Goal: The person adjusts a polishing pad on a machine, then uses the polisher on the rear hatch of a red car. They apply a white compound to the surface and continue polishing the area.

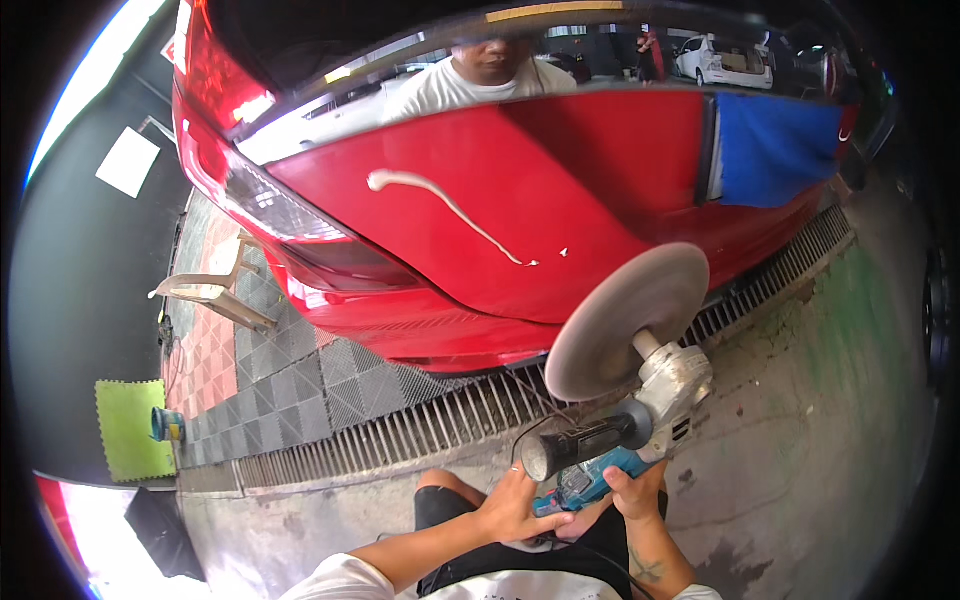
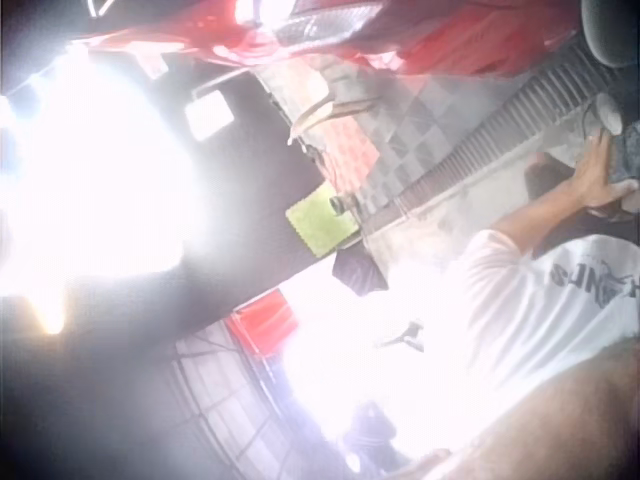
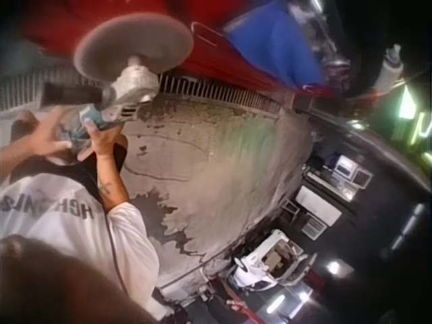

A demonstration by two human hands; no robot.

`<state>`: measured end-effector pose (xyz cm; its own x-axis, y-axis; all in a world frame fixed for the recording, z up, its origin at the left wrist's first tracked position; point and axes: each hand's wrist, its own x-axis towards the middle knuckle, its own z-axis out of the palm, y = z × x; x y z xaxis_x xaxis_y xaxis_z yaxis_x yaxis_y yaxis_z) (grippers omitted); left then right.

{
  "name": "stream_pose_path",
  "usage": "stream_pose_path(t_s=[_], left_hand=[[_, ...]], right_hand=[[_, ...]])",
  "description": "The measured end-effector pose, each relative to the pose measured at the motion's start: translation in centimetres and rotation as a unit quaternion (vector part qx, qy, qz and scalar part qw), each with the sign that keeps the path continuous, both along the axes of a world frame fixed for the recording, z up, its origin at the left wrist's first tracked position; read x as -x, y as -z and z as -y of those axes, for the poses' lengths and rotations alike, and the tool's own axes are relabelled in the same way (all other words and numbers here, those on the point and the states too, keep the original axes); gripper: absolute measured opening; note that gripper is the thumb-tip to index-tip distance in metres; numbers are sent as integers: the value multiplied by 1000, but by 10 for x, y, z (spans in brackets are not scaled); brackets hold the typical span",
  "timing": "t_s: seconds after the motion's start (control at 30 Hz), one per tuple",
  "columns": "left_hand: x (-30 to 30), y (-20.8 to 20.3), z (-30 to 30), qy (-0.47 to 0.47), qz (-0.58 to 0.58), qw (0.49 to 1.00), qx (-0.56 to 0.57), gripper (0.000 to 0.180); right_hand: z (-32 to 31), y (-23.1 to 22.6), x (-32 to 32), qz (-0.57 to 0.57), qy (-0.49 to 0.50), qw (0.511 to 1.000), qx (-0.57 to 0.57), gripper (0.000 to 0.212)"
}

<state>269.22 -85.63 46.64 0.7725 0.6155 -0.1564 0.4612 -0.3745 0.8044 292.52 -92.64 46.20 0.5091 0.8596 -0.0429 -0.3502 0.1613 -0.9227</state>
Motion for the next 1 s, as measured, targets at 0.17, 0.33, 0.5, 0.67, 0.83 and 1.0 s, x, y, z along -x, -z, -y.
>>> stream_pose_path(t_s=[0.17,0.33,0.5,0.67,0.83,1.0], left_hand=[[-7,138,-12,-11,76,994,74,117],[-21,196,-30,-38,213,974,-66,125],[9,198,-44,-29,246,963,-104,127],[73,199,-52,-83,216,969,89,95],[92,240,-73,50,121,991,6,99],[18,212,-78,67,158,973,-158,121]], right_hand=[[-49,60,18,-41,-10,998,-50,89],[-76,100,26,88,10,991,-102,93],[-98,69,50,146,-57,978,-140,107],[-131,41,95,323,-47,916,-235,129],[-122,57,93,284,-51,935,-206,130],[-102,93,46,146,38,974,-168,105]])
